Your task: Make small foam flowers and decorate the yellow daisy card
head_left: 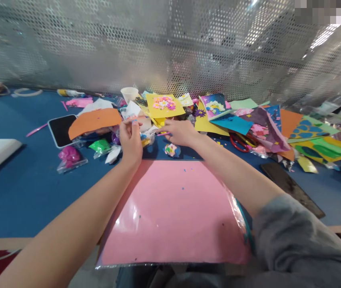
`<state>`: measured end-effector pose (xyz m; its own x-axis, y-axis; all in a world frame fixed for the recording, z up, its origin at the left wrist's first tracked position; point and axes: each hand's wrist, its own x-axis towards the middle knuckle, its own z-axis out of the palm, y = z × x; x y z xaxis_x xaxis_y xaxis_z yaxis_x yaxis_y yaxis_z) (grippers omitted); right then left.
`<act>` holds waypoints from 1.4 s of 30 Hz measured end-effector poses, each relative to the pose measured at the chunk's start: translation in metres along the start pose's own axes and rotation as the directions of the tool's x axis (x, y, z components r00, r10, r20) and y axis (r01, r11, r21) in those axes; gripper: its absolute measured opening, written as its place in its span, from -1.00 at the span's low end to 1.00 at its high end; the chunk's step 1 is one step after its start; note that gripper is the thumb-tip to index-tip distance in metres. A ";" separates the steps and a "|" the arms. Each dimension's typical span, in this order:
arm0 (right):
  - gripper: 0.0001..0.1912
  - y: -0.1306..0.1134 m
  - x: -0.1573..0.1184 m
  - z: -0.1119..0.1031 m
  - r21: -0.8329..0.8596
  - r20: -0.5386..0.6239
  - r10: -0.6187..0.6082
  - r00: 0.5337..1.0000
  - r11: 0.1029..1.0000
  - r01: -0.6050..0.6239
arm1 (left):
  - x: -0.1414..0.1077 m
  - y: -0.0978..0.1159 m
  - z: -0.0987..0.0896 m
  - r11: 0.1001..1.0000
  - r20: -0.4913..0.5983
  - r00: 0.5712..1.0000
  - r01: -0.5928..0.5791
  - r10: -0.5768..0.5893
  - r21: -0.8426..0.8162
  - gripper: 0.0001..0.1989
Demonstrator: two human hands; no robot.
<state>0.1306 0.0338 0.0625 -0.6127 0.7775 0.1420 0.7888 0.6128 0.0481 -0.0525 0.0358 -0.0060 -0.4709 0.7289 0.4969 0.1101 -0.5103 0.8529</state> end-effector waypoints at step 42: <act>-0.76 -0.032 -0.126 0.002 0.956 0.115 0.297 0.948 0.227 -0.186 | -0.057 0.086 -0.003 0.919 0.791 0.611 -0.323 0.021 0.225 -0.52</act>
<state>0.1827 -0.0835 0.0412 -0.3526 0.9351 0.0357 0.2455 0.1293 -0.9607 -0.0192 -0.0511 0.0382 0.4071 0.7956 0.4486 0.4504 -0.6021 0.6592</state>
